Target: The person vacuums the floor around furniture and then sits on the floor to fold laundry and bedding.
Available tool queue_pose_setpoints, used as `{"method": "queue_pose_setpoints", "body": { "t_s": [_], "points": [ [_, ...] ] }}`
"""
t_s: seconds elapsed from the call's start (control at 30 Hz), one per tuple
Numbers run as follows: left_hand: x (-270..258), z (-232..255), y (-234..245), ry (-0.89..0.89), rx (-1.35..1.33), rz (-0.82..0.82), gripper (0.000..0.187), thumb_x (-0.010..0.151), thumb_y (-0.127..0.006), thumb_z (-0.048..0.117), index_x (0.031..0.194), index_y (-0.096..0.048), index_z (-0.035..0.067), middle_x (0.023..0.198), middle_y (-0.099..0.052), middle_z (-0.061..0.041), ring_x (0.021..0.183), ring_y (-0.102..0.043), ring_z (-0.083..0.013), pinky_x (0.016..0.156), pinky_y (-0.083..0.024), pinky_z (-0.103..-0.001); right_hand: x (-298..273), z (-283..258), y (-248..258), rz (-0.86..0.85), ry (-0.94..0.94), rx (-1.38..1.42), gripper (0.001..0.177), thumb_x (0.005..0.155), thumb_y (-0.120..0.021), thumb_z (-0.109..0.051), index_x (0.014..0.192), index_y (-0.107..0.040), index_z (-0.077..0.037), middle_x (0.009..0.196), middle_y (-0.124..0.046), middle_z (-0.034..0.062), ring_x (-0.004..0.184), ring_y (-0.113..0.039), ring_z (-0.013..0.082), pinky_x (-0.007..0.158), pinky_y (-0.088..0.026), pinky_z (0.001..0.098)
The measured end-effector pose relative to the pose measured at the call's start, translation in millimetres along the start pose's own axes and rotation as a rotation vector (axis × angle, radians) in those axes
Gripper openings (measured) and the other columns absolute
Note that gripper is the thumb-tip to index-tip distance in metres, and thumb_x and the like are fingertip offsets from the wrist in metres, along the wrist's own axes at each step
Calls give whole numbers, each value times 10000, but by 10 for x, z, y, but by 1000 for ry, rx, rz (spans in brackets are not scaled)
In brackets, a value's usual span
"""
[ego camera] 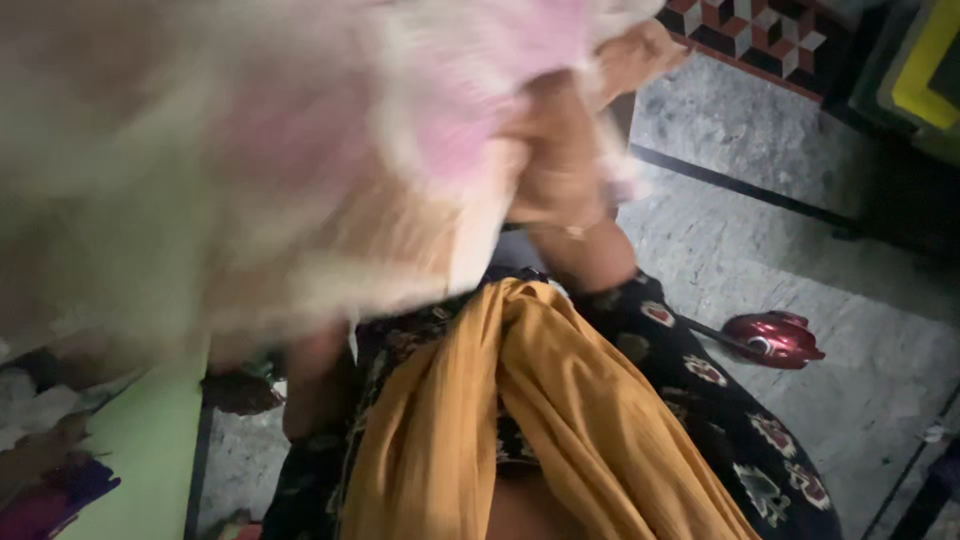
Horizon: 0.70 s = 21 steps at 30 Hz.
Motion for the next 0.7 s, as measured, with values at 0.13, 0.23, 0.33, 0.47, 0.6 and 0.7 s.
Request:
{"method": "queue_pose_setpoints", "body": {
  "t_s": [0.13, 0.23, 0.33, 0.47, 0.6, 0.7],
  "points": [
    [-118, 94, 129, 13, 22, 1, 928, 964, -735, 685, 1631, -378, 147, 1694, -239, -184, 1549, -249, -399, 1239, -191, -657, 734, 836, -433, -546, 605, -1028, 184, 1083, -661, -189, 1252, -638, -121, 1168, -643, 5, 1127, -638, 231, 998, -526, 410],
    [-151, 9, 351, 88, 172, -32, 962, 942, -753, 695, 1640, -375, 151, 1687, -219, -220, 1536, -250, -430, 1211, -176, -700, 975, 1161, -343, -476, 568, -1134, 280, 1014, -698, -195, 1241, -621, -51, 1145, -662, 56, 1067, -647, 251, 933, -530, 412],
    [-125, -260, 579, 269, 505, -134, 997, 919, -770, 705, 1649, -372, 155, 1680, -200, -255, 1524, -251, -461, 1182, -161, -743, 1057, 1567, 163, -195, 76, -972, 318, 970, -708, -179, 1240, -632, -28, 1095, -708, 54, 989, -694, 205, 846, -583, 350],
    [-171, -921, 375, 487, 973, -321, 1031, 898, -722, 772, 1645, -372, 152, 1676, -194, -256, 1520, -220, -481, 1147, -97, -789, 535, 1624, 1222, 129, -104, -796, 299, 1000, -681, -176, 1252, -643, -18, 1059, -725, 47, 922, -697, 152, 766, -602, 290],
    [-298, -1214, 328, 545, 1127, -314, 1088, 869, -526, 958, 1606, -409, 166, 1693, -224, -153, 1554, -140, -433, 1159, 14, -777, -21, 1442, 2236, 498, -296, -903, 323, 982, -648, -227, 1238, -647, -30, 1022, -705, 70, 794, -649, 185, 626, -507, 296],
    [-377, -1260, 298, 541, 1115, -294, 1118, 878, -517, 1002, 1610, -423, 161, 1693, -232, -144, 1557, -143, -429, 1173, -5, -766, -307, 1651, 2923, 396, -289, -1240, 669, 746, -823, -264, 1300, -541, -16, 1130, -634, 152, 936, -625, 276, 728, -550, 382]
  ]
}}
Point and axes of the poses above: each hand's wrist, its own x-axis towards the middle knuckle, its own y-axis out of the back of the hand, z = x × y, the point moved 1 cm from there along x, towards the middle knuckle
